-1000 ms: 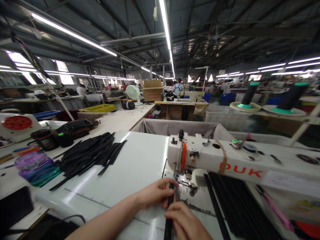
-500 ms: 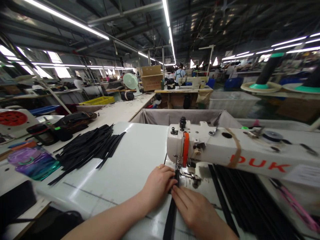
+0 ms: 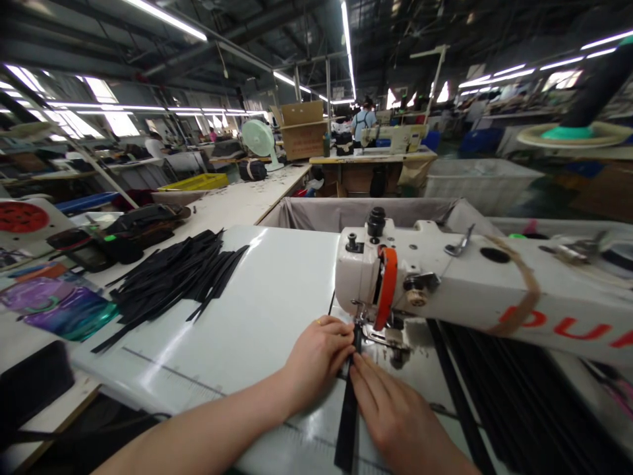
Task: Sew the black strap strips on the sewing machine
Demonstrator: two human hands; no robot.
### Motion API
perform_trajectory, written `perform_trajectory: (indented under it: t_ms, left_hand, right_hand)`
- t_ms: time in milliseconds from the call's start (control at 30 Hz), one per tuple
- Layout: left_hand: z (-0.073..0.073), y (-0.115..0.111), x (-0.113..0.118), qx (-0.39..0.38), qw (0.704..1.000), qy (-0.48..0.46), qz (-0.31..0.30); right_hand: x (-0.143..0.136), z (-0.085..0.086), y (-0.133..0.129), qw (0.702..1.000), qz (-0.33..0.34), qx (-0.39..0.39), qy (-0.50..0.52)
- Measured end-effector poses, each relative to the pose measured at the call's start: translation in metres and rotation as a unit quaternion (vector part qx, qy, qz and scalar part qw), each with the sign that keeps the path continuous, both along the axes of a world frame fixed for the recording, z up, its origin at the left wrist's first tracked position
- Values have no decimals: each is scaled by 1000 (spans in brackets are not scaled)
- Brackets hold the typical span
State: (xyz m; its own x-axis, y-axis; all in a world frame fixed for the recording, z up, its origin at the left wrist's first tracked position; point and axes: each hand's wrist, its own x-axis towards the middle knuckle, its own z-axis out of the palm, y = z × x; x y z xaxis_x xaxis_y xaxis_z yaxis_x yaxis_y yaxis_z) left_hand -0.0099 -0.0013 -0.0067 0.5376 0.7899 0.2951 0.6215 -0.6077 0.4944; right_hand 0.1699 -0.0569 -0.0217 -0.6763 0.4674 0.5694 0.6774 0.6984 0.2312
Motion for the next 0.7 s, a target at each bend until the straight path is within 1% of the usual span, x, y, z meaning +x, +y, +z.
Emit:
perform_trajectory:
  t_ms: [233,367,467,567,700]
  left_hand:
    - [0,-2,1,5,1000,13,3]
    - [-5,-4,4,28,999,14,18]
    - [-8,-6,5,32,999,17,27]
    - [-5,-7,6,38,998,33,30]
    - [3,-9,6,36,998,46,29]
  right_hand:
    - [0,3,2,1000,14,4,0]
    - [0,4,3,1000,17,3,10]
    - [0,4,3,1000,12,-11,17]
    - [0,3,3,999,7,-24,21]
    - [-1,3,3,999,10,-17,28]
